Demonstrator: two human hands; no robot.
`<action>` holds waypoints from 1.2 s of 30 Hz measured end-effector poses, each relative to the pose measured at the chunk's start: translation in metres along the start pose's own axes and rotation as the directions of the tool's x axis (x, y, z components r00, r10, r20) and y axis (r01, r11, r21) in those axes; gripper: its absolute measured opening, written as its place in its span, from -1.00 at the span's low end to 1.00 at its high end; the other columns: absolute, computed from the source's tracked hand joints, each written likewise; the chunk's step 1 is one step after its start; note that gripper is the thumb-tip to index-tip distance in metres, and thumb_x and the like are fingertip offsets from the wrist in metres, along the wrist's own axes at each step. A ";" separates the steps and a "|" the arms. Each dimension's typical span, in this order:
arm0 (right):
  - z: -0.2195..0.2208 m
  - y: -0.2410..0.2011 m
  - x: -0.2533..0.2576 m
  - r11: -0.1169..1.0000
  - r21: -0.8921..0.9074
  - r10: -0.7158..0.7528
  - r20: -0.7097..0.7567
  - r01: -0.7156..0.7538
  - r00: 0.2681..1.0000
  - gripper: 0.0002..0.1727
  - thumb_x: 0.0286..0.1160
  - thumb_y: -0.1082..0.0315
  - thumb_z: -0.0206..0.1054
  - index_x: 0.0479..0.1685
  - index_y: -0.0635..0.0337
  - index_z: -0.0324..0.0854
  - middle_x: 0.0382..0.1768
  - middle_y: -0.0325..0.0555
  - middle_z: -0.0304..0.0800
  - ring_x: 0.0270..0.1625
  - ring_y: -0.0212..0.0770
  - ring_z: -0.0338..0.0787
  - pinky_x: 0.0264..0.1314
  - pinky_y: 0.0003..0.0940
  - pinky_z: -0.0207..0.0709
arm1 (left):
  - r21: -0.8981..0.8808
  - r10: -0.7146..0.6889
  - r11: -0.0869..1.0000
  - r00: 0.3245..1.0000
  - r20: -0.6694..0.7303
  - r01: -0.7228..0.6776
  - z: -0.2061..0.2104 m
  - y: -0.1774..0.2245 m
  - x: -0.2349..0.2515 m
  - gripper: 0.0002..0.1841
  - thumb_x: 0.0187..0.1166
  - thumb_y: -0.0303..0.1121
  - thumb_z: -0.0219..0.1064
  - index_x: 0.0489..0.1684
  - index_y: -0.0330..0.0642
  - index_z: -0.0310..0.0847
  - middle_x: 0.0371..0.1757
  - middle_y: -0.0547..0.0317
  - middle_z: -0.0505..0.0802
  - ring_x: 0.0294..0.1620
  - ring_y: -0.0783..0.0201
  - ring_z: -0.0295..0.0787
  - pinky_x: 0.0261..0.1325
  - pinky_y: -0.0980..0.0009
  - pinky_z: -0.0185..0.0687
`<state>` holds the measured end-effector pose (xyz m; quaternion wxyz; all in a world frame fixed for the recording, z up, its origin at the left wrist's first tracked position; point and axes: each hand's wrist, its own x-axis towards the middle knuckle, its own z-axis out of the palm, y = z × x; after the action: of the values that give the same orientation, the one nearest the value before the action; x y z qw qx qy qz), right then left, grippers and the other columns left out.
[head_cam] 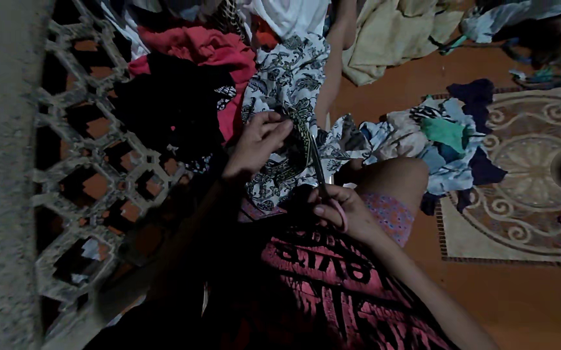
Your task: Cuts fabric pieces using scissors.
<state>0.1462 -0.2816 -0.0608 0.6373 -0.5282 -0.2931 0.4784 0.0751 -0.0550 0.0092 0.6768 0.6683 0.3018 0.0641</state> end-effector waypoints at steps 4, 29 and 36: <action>-0.001 0.003 -0.003 1.000 -0.004 -0.008 -0.014 0.008 1.000 -0.78 0.45 0.13 0.50 -0.11 0.05 0.75 -0.40 -0.54 0.77 -0.47 -0.61 0.68 -0.41 -0.65 0.61 | -0.187 0.072 0.980 0.997 0.015 -0.068 0.011 -0.006 0.019 -0.47 0.58 -0.51 0.35 0.50 -0.19 0.23 -0.12 0.19 0.81 -0.16 0.41 0.80 0.02 0.38 0.76; 0.000 0.011 0.048 0.976 0.186 -0.150 0.226 0.109 0.962 -0.54 0.50 -0.24 0.36 0.08 -0.11 0.72 -0.23 -0.57 0.76 -0.26 -0.62 0.70 -0.23 -0.63 0.63 | -0.139 0.440 0.888 0.898 -0.021 -0.438 -0.004 -0.021 0.015 -0.39 0.30 -0.65 0.47 0.47 -0.28 0.60 0.42 0.17 0.69 0.16 0.46 0.72 0.07 0.52 0.73; 0.000 0.002 0.057 0.977 0.174 -0.156 0.173 0.126 0.972 -0.58 0.50 -0.18 0.41 0.07 -0.09 0.73 -0.29 -0.58 0.75 -0.30 -0.63 0.69 -0.25 -0.63 0.62 | -0.036 0.370 0.925 0.920 -0.129 -0.377 -0.005 -0.029 0.009 -0.34 0.34 -0.61 0.46 0.57 -0.18 0.53 0.47 0.12 0.62 -0.05 0.50 0.72 -0.13 0.58 0.74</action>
<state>0.1667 -0.2290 -0.0703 0.6805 -0.4056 -0.3483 0.5011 0.0705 -0.0490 -0.0209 0.6526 0.6879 0.2068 0.2411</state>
